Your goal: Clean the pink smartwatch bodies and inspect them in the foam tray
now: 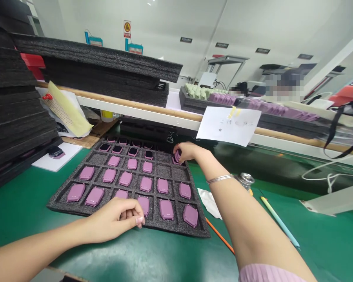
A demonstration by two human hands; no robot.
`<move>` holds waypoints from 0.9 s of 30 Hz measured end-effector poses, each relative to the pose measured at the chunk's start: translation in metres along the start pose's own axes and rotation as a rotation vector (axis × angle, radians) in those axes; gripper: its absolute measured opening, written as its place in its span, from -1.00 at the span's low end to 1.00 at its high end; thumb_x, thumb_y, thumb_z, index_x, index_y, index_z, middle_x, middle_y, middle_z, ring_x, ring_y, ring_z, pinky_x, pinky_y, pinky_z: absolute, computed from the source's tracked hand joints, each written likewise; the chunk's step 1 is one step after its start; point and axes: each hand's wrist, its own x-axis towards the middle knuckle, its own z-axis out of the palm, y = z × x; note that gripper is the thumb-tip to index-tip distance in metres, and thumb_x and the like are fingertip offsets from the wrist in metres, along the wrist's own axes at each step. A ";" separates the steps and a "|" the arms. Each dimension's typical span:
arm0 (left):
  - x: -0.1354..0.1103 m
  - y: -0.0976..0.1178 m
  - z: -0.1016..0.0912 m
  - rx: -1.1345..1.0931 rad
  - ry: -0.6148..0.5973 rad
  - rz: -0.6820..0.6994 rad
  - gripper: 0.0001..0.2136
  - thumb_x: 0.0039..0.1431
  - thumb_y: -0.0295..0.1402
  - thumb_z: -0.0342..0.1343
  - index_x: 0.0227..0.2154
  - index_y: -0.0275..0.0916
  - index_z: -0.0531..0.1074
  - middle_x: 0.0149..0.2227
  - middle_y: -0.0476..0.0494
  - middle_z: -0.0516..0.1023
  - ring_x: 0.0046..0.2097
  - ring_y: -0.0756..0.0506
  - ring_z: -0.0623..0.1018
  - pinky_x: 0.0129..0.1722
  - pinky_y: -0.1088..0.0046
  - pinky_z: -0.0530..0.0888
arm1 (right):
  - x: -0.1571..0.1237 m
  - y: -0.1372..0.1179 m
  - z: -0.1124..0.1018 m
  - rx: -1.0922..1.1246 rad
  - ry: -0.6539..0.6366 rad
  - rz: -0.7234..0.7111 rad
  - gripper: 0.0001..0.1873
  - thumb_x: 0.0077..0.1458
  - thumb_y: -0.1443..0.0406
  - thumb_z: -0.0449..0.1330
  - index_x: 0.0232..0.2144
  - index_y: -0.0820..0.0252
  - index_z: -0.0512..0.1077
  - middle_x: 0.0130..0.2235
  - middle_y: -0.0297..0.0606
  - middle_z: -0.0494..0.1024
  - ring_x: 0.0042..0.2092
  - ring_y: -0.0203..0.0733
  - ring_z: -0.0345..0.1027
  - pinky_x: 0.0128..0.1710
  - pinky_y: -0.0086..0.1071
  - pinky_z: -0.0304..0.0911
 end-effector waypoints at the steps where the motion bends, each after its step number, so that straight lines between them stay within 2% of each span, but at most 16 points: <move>1: 0.000 0.000 0.000 -0.001 0.000 0.000 -0.84 0.27 -0.30 0.10 -0.33 -0.28 0.49 -0.35 -0.11 0.64 -0.40 0.03 0.44 -0.42 0.57 0.30 | -0.002 0.003 0.004 0.013 -0.015 0.007 -0.66 0.29 0.17 0.22 0.05 0.20 0.44 0.07 -0.16 0.50 0.00 -0.08 0.47 -0.02 -0.10 0.45; 6: -0.001 0.000 -0.001 -0.001 0.003 0.005 -0.86 0.26 -0.31 0.11 -0.34 -0.26 0.49 -0.37 -0.07 0.62 -0.40 0.03 0.44 -0.42 0.56 0.30 | -0.005 0.007 0.022 0.111 0.019 0.034 -0.66 0.30 0.18 0.21 0.06 0.20 0.43 0.07 -0.15 0.50 -0.02 -0.10 0.47 -0.04 -0.12 0.46; 8: 0.000 0.001 -0.002 -0.008 0.004 0.007 -0.85 0.27 -0.30 0.11 -0.34 -0.26 0.48 -0.38 -0.07 0.62 -0.40 0.03 0.45 -0.41 0.56 0.31 | -0.008 0.005 0.022 0.146 0.082 0.050 -0.67 0.30 0.17 0.21 0.04 0.21 0.44 0.05 -0.16 0.51 -0.03 -0.11 0.47 -0.04 -0.13 0.46; 11: 0.000 0.003 -0.003 -0.031 0.006 0.000 -0.84 0.27 -0.30 0.11 -0.36 -0.27 0.46 -0.38 -0.09 0.61 -0.40 0.03 0.44 -0.40 0.56 0.33 | -0.021 -0.008 0.017 0.209 0.248 0.052 -0.69 0.29 0.17 0.22 -0.01 0.22 0.45 -0.01 -0.17 0.54 -0.07 -0.13 0.49 -0.06 -0.14 0.46; 13: 0.001 0.002 -0.002 -0.056 0.022 -0.008 -0.86 0.26 -0.32 0.12 -0.35 -0.28 0.46 -0.37 -0.09 0.60 -0.41 0.04 0.44 -0.41 0.55 0.34 | -0.037 -0.028 0.014 0.279 0.394 0.013 -0.65 0.21 0.19 0.29 0.00 0.22 0.44 -0.08 -0.21 0.58 -0.13 -0.14 0.51 -0.07 -0.15 0.45; 15: 0.003 0.000 -0.001 -0.131 0.082 -0.020 -0.83 0.27 -0.26 0.13 -0.26 -0.28 0.46 -0.32 -0.11 0.58 -0.43 0.04 0.43 -0.45 0.55 0.35 | -0.059 -0.057 0.016 0.374 0.533 -0.064 -0.50 0.03 0.26 0.40 0.03 0.18 0.42 -0.13 -0.26 0.62 -0.17 -0.12 0.54 -0.05 -0.22 0.43; 18: 0.006 -0.003 -0.001 -0.410 0.241 -0.002 -0.57 0.27 0.02 0.08 -0.08 -0.27 0.38 -0.17 -0.19 0.55 -0.40 0.01 0.48 -0.47 0.50 0.42 | -0.095 -0.104 0.025 0.513 0.650 -0.228 -0.47 -0.03 0.23 0.39 0.02 0.07 0.42 -0.04 -0.32 0.63 -0.08 -0.11 0.57 -0.03 -0.32 0.44; 20: 0.007 -0.003 -0.001 -0.627 0.293 0.026 -0.43 0.22 0.18 0.04 -0.03 -0.26 0.36 -0.12 -0.23 0.56 -0.29 -0.03 0.55 -0.30 0.42 0.51 | -0.115 -0.131 0.035 0.611 0.701 -0.366 -0.49 -0.06 0.26 0.38 -0.01 0.04 0.42 -0.02 -0.35 0.63 -0.02 -0.13 0.56 0.02 -0.35 0.43; 23: 0.006 -0.001 -0.001 -0.829 0.218 0.025 -0.34 0.14 0.26 0.07 0.00 -0.26 0.42 -0.10 -0.25 0.60 -0.11 -0.10 0.58 -0.03 0.33 0.48 | -0.132 -0.157 0.052 0.797 0.808 -0.563 -0.48 -0.07 0.33 0.38 -0.02 0.05 0.42 -0.05 -0.31 0.65 -0.03 -0.15 0.57 0.05 -0.34 0.43; 27: 0.004 0.000 0.001 -0.925 0.122 -0.012 -0.28 0.06 0.26 0.15 0.09 -0.21 0.43 -0.05 -0.23 0.60 -0.08 -0.13 0.59 -0.09 0.35 0.48 | -0.134 -0.168 0.067 0.861 0.892 -0.621 -0.48 -0.05 0.38 0.36 0.00 0.04 0.40 -0.06 -0.28 0.65 -0.04 -0.14 0.57 0.03 -0.30 0.47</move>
